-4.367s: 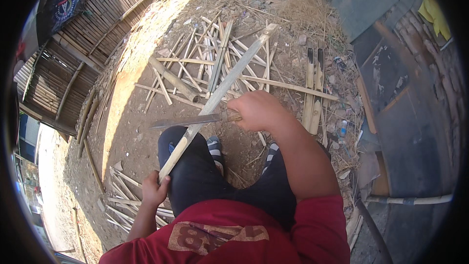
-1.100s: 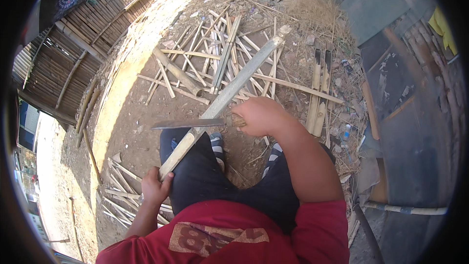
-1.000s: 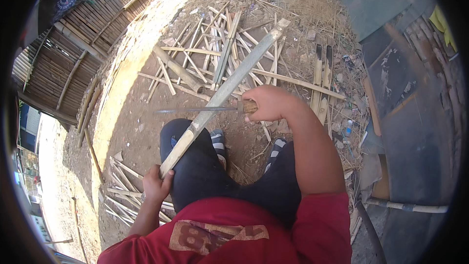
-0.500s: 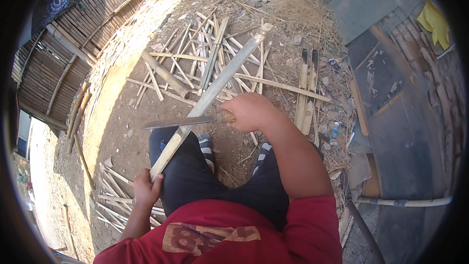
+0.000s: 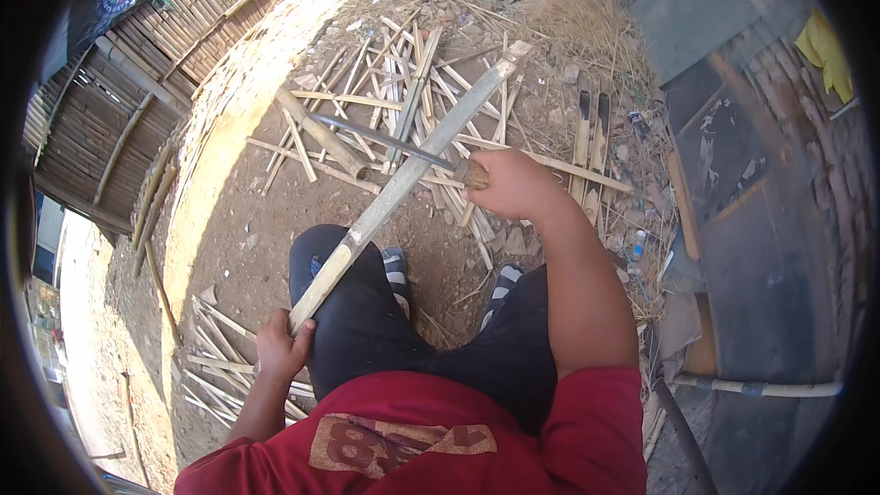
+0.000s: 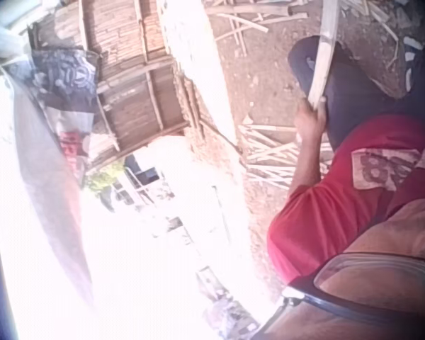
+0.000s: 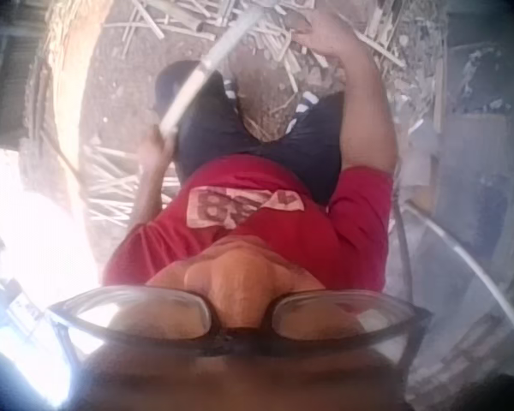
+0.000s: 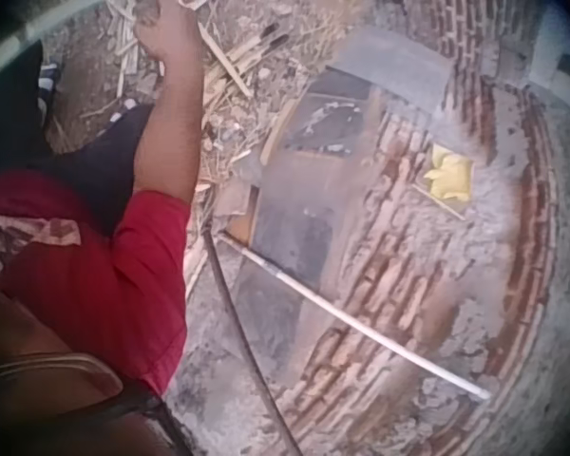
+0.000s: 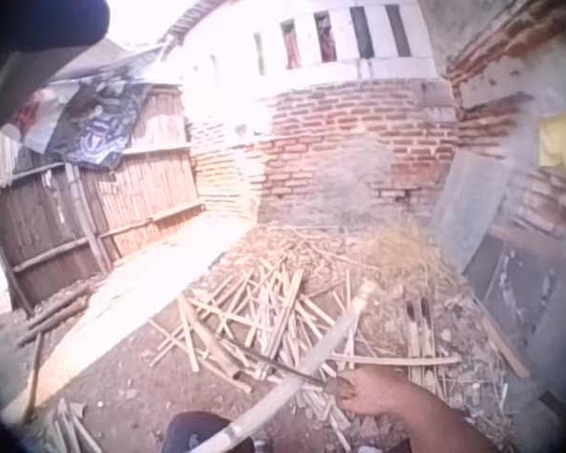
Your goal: The person splits a piece of bamboo into strips using a large knife and a hammer. They place the blade against the wood and strike it with the hammer to drive the cut through.
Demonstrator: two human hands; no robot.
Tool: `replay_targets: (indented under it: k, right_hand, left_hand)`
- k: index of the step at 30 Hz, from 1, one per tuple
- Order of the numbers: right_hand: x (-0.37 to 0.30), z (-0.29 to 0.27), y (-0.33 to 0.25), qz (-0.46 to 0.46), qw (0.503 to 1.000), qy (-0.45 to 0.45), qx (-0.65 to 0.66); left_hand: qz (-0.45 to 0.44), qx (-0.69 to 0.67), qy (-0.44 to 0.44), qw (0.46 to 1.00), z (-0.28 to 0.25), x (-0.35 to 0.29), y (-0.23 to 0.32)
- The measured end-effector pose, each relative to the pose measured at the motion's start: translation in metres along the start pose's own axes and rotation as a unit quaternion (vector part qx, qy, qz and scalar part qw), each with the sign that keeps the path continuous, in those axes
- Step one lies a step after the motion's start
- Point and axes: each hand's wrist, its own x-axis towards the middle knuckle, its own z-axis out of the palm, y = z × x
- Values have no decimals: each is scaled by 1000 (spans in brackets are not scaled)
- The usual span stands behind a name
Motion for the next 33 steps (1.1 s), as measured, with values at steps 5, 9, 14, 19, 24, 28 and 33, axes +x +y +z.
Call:
replay_targets:
  k: [5, 9, 14, 19, 24, 28, 33]
  right_hand:
    - [-16, 8, -60, -120, 976, -170, -68]
    - [3, -3, -7, -81, 987, -121, 68]
    - [-2, -12, 34, 44, 991, 68, 106]
    - [-4, -1, -19, -44, 997, -60, -11]
    - [-10, 9, -32, -176, 980, -88, -38]
    - [6, -21, 42, -16, 996, 25, 84]
    - [0, -22, 46, 55, 979, 146, 133]
  left_hand:
    - [8, -32, -11, 999, 5, 3, -4]
    - [-13, -25, 6, 1000, 10, -1, -8]
    - [-15, -16, -2, 1000, 7, 3, 3]
    - [-5, -48, 19, 999, 11, 2, 0]
    - [1, -57, 36, 998, 13, -1, -7]
    - [4, -50, 36, 998, 15, 1, -5]
    - [6, -44, 25, 999, 16, 3, -2]
